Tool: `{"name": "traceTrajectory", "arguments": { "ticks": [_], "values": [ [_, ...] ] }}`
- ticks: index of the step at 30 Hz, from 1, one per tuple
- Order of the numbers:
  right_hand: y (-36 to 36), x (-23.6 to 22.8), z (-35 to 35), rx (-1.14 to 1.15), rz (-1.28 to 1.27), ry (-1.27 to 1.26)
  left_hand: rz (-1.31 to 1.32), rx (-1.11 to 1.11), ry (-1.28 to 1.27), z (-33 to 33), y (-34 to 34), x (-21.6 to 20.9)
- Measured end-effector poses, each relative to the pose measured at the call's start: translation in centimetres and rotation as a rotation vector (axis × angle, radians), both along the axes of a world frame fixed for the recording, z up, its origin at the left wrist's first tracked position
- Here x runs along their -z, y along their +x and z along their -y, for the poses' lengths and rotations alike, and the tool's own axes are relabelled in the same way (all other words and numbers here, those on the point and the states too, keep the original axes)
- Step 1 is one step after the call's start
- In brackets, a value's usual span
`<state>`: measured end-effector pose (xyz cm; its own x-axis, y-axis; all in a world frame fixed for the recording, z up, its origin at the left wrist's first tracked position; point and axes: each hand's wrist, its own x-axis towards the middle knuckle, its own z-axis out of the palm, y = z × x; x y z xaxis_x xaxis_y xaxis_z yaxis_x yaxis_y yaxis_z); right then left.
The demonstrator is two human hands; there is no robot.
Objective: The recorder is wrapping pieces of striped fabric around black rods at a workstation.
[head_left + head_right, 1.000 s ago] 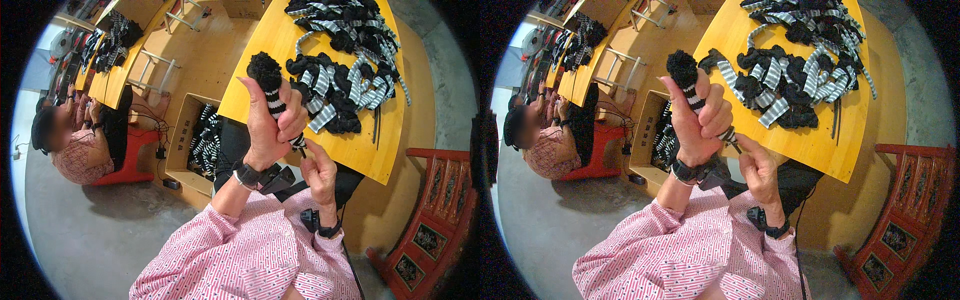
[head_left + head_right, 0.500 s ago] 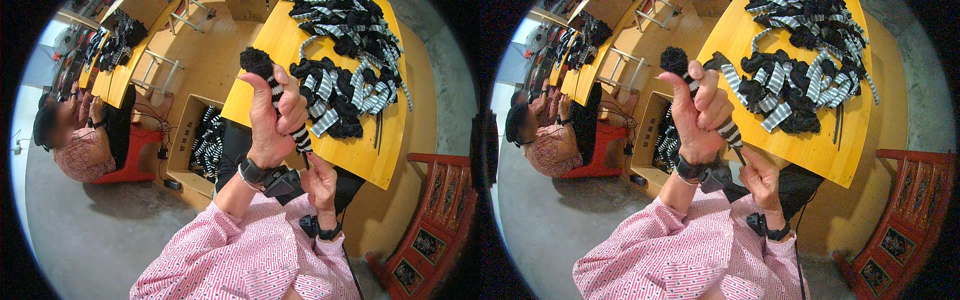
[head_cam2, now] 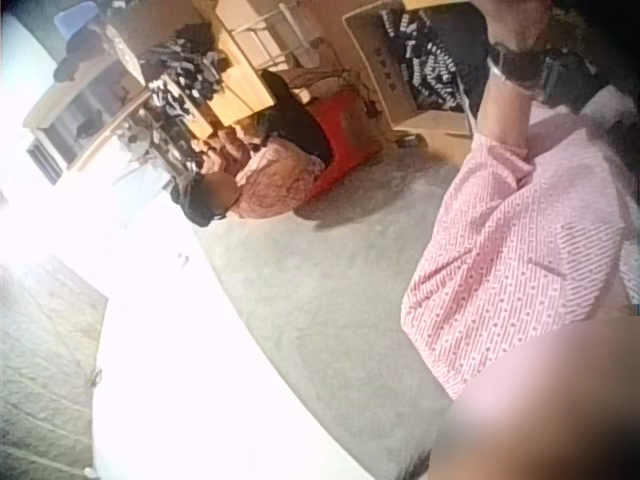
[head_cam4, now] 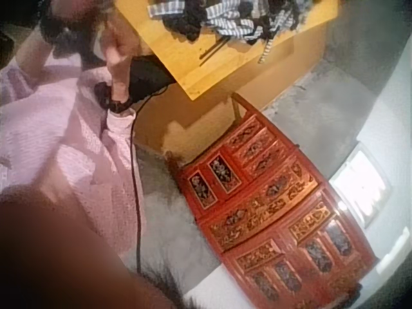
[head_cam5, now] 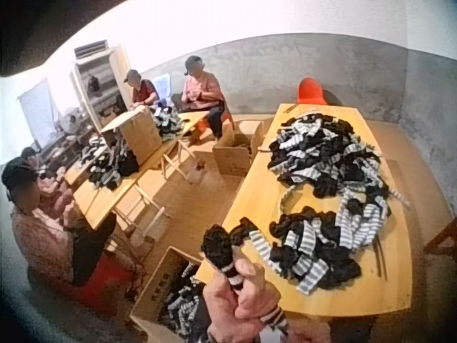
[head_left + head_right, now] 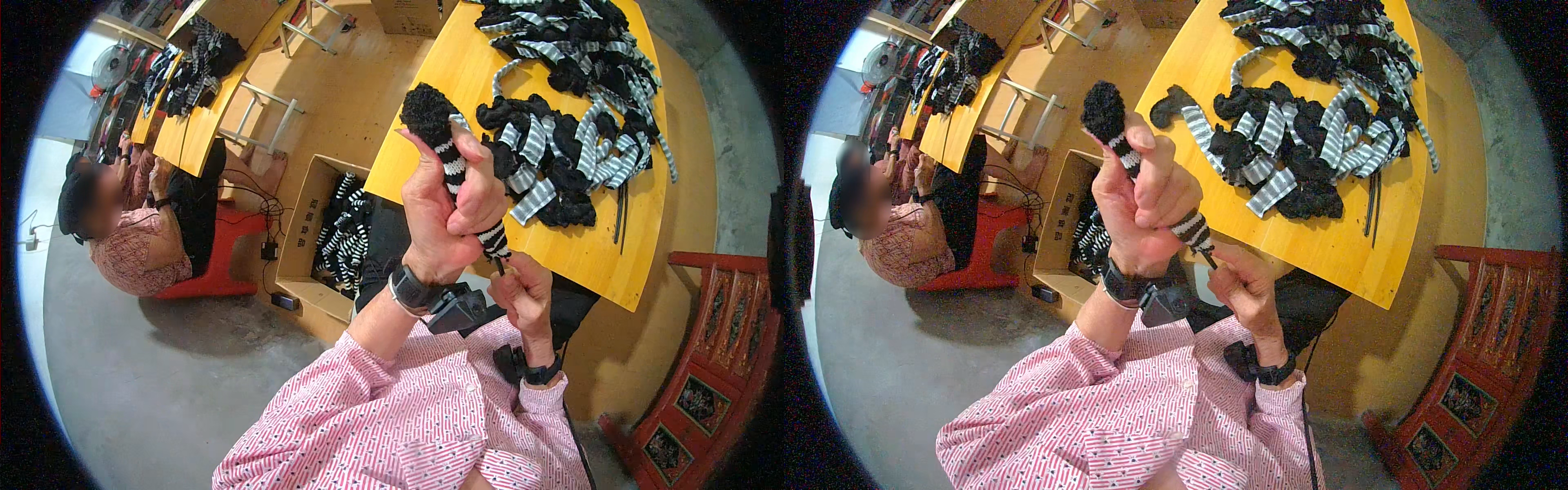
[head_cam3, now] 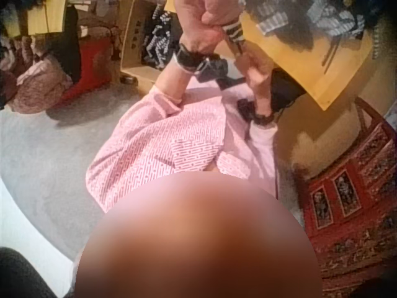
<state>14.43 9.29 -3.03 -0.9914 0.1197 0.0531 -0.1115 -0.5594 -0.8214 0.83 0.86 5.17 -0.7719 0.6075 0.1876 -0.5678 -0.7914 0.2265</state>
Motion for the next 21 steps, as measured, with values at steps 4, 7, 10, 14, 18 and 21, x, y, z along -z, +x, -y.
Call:
{"name": "traceTrajectory", "arguments": {
  "ticks": [4,7,10,14,18,21],
  "values": [
    [-0.2,-0.5,0.2,0.012,0.039,0.016,-0.069,0.039,0.028,0.3,-0.1,0.5],
    [-0.6,-0.9,-0.1,0.016,-0.003,0.029,-0.108,0.073,0.072,-0.3,0.7,1.2],
    [-0.6,-1.2,0.1,-0.003,0.081,0.047,-0.038,0.050,0.019,0.2,0.6,1.6],
    [-1.1,-1.6,0.1,0.018,0.047,0.081,-0.108,0.099,-0.013,0.3,0.2,1.9],
    [-1.5,-2.7,0.1,0.018,0.101,0.121,-0.060,0.110,-0.053,0.1,1.1,1.8],
    [-1.6,-2.8,0.5,0.014,0.117,0.141,-0.032,0.121,-0.047,0.4,1.1,2.1]
  ]
}}
